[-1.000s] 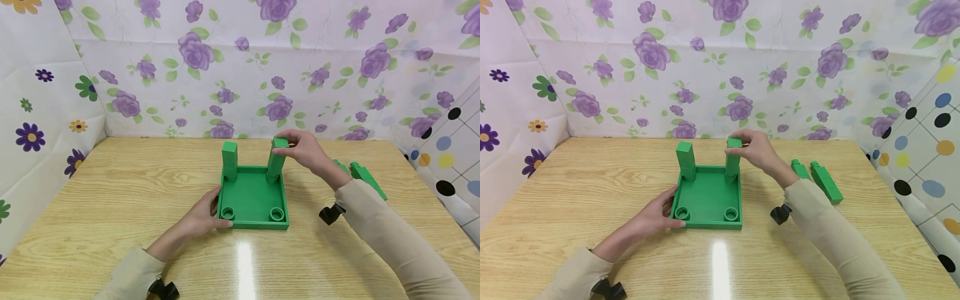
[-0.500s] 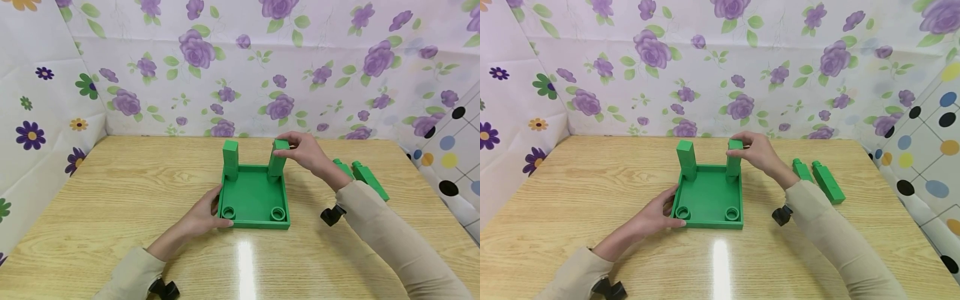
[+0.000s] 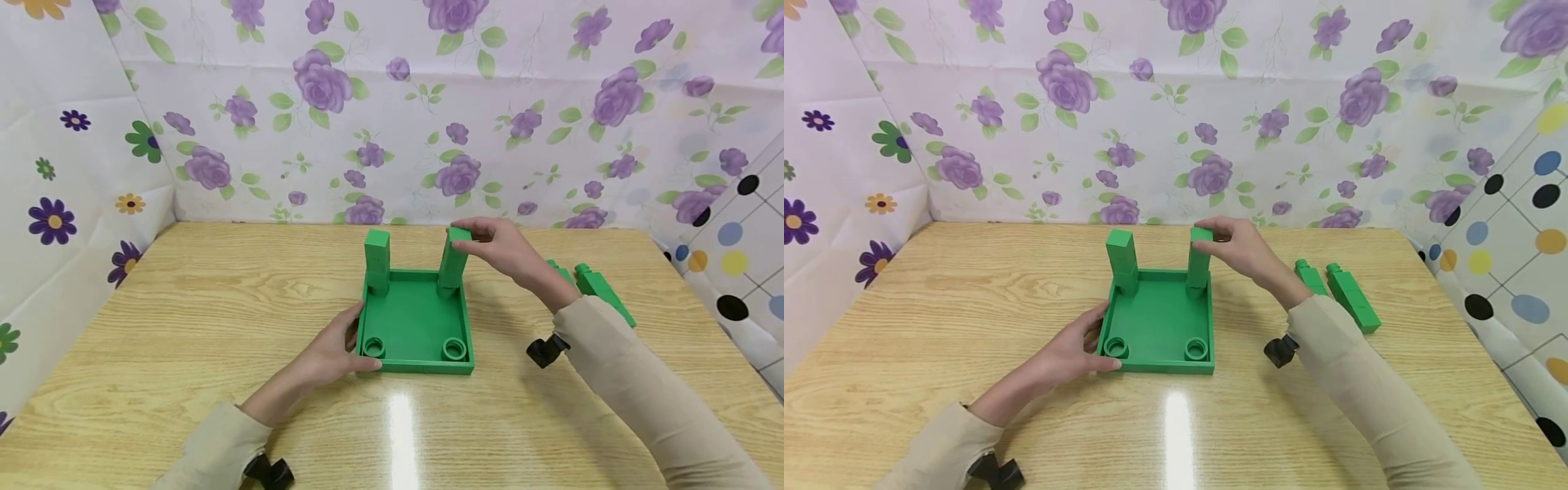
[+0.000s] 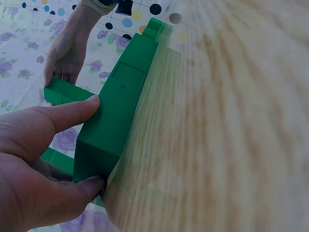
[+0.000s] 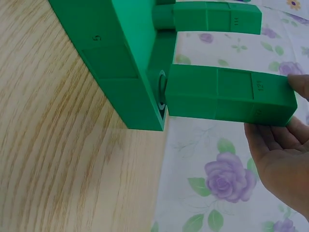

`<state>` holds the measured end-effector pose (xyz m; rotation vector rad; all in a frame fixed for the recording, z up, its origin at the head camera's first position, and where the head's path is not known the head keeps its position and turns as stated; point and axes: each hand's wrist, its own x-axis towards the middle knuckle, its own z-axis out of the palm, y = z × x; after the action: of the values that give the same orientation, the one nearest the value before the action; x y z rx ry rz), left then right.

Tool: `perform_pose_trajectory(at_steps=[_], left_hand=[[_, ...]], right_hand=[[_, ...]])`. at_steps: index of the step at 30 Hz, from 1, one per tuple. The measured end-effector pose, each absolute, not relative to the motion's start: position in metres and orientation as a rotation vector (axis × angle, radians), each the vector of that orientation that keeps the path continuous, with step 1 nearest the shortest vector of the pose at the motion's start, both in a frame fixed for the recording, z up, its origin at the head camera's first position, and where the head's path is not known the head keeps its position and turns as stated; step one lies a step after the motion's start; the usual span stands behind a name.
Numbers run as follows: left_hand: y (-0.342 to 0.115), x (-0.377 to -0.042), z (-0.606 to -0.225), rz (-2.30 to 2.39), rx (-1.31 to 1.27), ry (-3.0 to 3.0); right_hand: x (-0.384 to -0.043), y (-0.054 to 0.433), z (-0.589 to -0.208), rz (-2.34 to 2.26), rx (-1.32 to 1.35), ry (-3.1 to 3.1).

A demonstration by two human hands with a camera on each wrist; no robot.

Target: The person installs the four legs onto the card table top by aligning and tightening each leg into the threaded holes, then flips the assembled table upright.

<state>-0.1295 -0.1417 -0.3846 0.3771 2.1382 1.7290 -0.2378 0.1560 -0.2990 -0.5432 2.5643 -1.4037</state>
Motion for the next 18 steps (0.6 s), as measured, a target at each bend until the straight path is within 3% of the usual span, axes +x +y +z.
perform_pose_trajectory(at_steps=[18], left_hand=[[-0.143, -0.13, -0.383, 1.741, 0.385, 2.122]], right_hand=[[-0.236, 0.148, -0.314, -1.425, -0.614, 2.766]])
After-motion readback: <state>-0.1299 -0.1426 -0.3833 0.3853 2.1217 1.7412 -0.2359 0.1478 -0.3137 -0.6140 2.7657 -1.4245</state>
